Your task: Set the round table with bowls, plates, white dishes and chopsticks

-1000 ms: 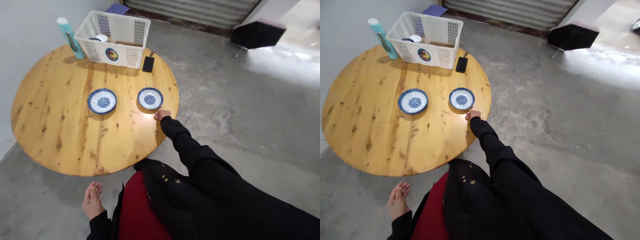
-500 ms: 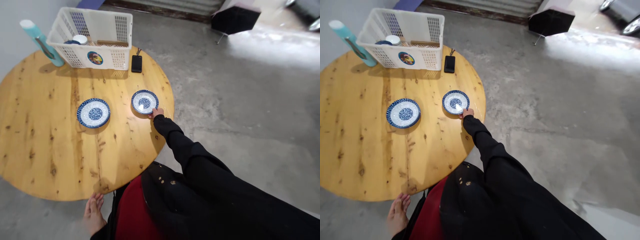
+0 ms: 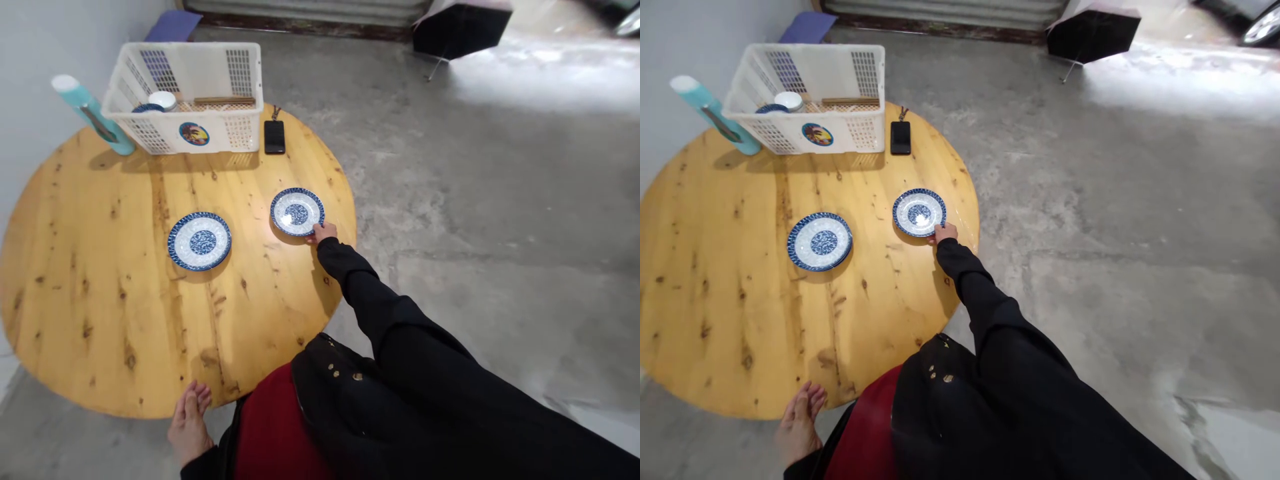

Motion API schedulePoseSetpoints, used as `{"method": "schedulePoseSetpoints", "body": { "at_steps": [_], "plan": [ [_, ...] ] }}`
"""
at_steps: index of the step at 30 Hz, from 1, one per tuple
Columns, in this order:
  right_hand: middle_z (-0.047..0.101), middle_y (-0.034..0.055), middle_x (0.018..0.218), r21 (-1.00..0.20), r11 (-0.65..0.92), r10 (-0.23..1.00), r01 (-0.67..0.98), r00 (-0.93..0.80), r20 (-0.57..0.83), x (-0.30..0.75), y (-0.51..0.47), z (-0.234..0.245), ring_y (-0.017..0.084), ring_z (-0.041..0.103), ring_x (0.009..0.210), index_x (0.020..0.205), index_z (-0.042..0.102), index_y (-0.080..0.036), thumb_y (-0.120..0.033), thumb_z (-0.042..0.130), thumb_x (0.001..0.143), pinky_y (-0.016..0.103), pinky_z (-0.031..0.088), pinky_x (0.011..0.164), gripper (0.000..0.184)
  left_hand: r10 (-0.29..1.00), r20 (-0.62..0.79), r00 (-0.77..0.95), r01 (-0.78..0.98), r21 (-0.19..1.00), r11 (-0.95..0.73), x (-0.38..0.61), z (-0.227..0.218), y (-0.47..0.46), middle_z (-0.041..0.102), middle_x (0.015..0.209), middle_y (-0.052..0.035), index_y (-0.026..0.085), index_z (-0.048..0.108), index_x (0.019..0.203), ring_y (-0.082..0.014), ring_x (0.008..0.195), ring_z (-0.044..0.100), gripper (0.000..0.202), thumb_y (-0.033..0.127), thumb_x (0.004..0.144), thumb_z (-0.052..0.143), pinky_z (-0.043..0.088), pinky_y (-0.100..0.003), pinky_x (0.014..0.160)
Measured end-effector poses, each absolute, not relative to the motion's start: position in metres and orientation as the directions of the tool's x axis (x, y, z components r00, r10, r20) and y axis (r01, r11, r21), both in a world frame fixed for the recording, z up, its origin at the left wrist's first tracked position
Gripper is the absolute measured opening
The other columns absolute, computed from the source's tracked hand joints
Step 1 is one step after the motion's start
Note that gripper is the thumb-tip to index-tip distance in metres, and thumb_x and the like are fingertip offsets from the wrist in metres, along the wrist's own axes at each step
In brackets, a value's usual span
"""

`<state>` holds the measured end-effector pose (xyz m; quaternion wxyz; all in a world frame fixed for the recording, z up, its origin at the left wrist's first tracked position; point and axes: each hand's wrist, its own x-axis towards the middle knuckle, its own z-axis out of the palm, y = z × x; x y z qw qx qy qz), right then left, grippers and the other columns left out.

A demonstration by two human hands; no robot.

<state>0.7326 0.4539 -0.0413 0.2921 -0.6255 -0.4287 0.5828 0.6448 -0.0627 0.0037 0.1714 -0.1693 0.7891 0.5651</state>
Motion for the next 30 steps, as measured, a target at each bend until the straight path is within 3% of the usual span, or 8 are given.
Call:
{"method": "schedulePoseSetpoints", "body": {
  "at_steps": [3,7,14,21,30],
  "plan": [
    [0.058,-0.0004,0.048,-0.852,-0.484,0.862,0.198,-0.059,-0.503,0.739,0.442,-0.039,0.016,0.062,0.045,0.079,0.059,-0.016,-0.018,0.057,0.088,0.025,0.053,0.044,0.009,-0.048,-0.482,-0.875,-0.471,0.824,0.316,0.644,0.001,-0.056,0.074,0.081,-0.0079,0.014,0.070,0.094,-0.0217,0.072,0.072,0.044,0.048,0.066,0.073,0.060,-0.035,0.069],
    [0.060,0.0004,0.050,-0.852,-0.484,0.858,0.201,-0.082,-0.507,0.750,0.428,-0.039,0.013,0.060,0.042,0.073,0.054,-0.020,-0.025,0.054,0.094,0.023,0.052,0.040,0.021,0.034,-0.460,-0.887,-0.422,0.840,0.341,0.629,0.007,-0.038,0.073,0.085,-0.0115,0.010,0.069,0.099,-0.0197,0.074,0.071,0.053,0.053,0.070,0.070,0.058,-0.032,0.068],
    [0.059,-0.0009,0.048,-0.843,-0.493,0.855,0.214,-0.061,-0.515,0.737,0.431,-0.032,0.014,0.057,0.037,0.077,0.053,-0.019,-0.022,0.063,0.088,0.022,0.050,0.036,0.016,0.103,-0.421,-0.901,-0.369,0.870,0.327,0.597,0.005,-0.015,0.074,0.087,-0.0092,0.011,0.071,0.103,-0.0176,0.075,0.071,0.047,0.049,0.075,0.068,0.059,-0.028,0.068],
    [0.056,-0.0025,0.044,-0.880,-0.444,0.893,0.166,0.006,-0.449,0.729,0.442,-0.042,0.015,0.060,0.042,0.072,0.054,-0.019,-0.010,0.056,0.079,0.023,0.054,0.043,0.012,0.105,-0.515,-0.851,-0.461,0.827,0.323,0.597,-0.010,-0.015,0.074,0.083,-0.0079,0.011,0.070,0.100,-0.0201,0.074,0.072,0.048,0.049,0.071,0.070,0.061,-0.031,0.069],
    [0.056,-0.0011,0.041,-0.882,-0.435,0.898,0.183,0.012,-0.440,0.731,0.443,-0.045,0.017,0.059,0.040,0.068,0.054,-0.019,-0.012,0.053,0.073,0.024,0.052,0.039,0.009,0.087,-0.547,-0.833,-0.487,0.798,0.354,0.599,-0.011,-0.015,0.074,0.084,-0.0055,0.017,0.070,0.096,-0.0222,0.078,0.073,0.044,0.052,0.067,0.069,0.062,-0.035,0.075]
  ]
}}
